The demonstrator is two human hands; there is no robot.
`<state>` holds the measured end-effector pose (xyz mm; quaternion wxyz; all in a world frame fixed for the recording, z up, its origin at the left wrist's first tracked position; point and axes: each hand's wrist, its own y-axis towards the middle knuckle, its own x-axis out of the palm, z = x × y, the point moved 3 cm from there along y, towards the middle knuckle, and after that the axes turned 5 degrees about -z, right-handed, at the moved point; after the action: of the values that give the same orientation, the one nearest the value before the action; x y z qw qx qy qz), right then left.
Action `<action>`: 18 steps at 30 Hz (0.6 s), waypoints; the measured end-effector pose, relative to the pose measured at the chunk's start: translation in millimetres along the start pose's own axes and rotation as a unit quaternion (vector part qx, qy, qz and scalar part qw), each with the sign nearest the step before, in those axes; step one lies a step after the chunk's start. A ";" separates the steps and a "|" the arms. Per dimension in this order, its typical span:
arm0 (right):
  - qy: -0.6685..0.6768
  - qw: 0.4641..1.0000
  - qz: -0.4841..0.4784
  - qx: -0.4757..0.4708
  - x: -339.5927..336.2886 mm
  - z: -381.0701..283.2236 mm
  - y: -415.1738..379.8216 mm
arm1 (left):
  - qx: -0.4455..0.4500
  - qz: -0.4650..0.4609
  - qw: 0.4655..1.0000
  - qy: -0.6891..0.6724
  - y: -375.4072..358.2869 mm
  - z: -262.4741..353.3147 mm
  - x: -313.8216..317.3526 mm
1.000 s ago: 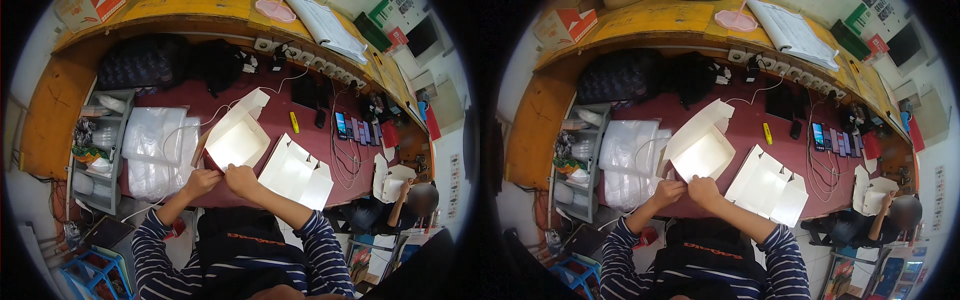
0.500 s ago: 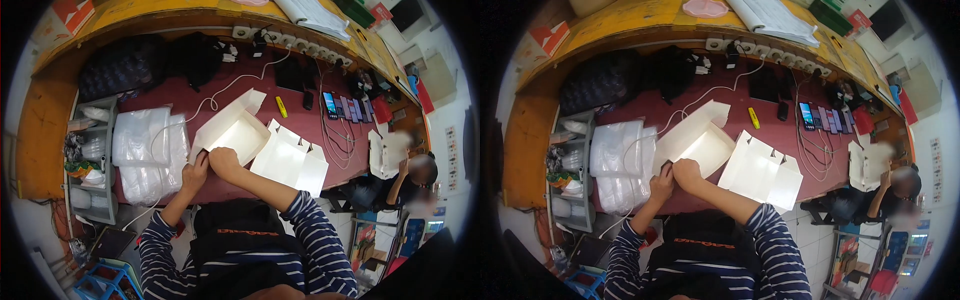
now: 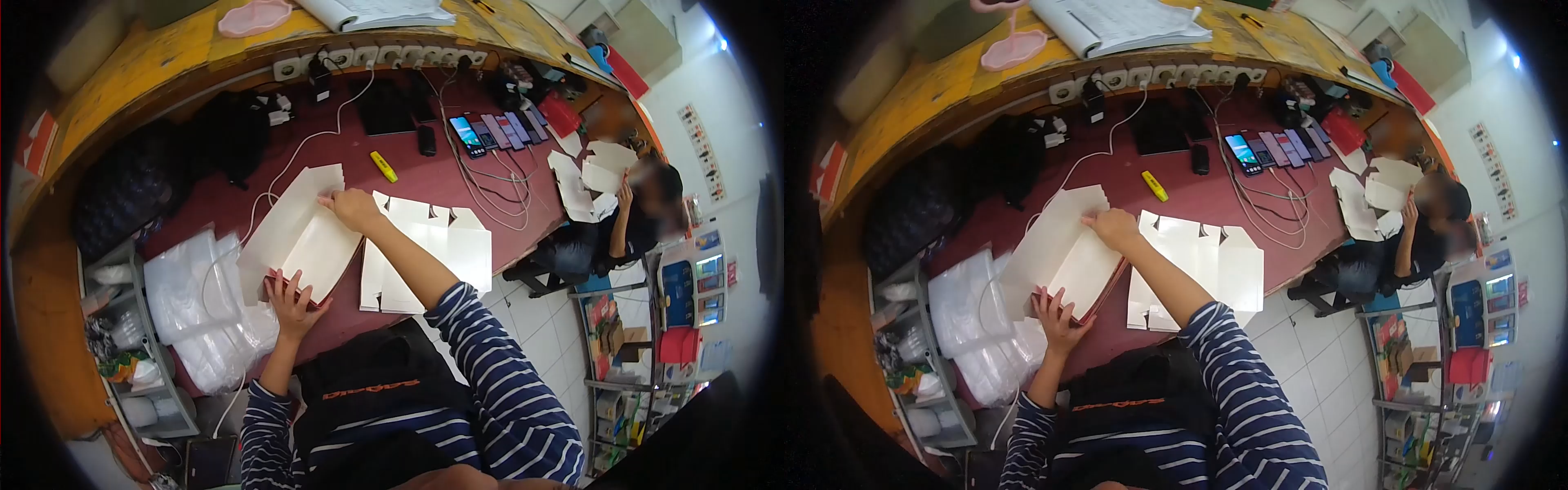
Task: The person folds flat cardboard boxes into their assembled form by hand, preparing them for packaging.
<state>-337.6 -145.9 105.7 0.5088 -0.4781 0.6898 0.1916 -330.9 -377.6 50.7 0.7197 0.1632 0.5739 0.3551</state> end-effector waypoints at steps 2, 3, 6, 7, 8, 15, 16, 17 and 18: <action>-0.006 1.000 -0.020 -0.004 0.3 -1.6 -1.3 | 0.010 0.039 0.999 -0.029 -4.7 -3.2 2.3; -0.013 1.000 -0.022 0.015 4.1 1.9 -2.0 | 0.018 0.037 0.999 -0.034 -6.3 -3.3 4.4; 0.044 0.998 0.053 0.013 3.9 13.1 -7.0 | 0.023 0.047 0.998 -0.018 -7.5 -2.5 6.1; 0.106 0.987 0.119 -0.018 1.1 16.4 -10.5 | 0.028 0.048 0.998 -0.021 -6.7 -2.8 4.5; 0.169 0.971 0.169 -0.010 -1.6 25.0 -14.8 | 0.021 0.052 0.998 -0.006 -5.9 -4.8 2.6; 0.100 0.864 0.404 0.282 32.9 182.1 -137.2 | -0.037 0.100 0.994 0.008 9.0 -30.6 -1.3; 0.043 0.851 0.338 0.400 29.9 189.3 -169.0 | -0.037 0.091 0.995 0.014 9.9 -30.5 0.2; -0.001 0.835 0.326 0.444 44.8 211.9 -194.4 | -0.037 0.083 0.996 0.020 10.5 -31.1 1.6; -0.013 0.810 0.288 0.511 50.6 219.3 -217.9 | -0.031 0.078 0.996 0.021 8.6 -32.4 4.0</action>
<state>-39.0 -106.9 19.6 0.6102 0.0735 0.7876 -0.0442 -363.9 -374.4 44.1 0.6822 0.1771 0.5632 0.4314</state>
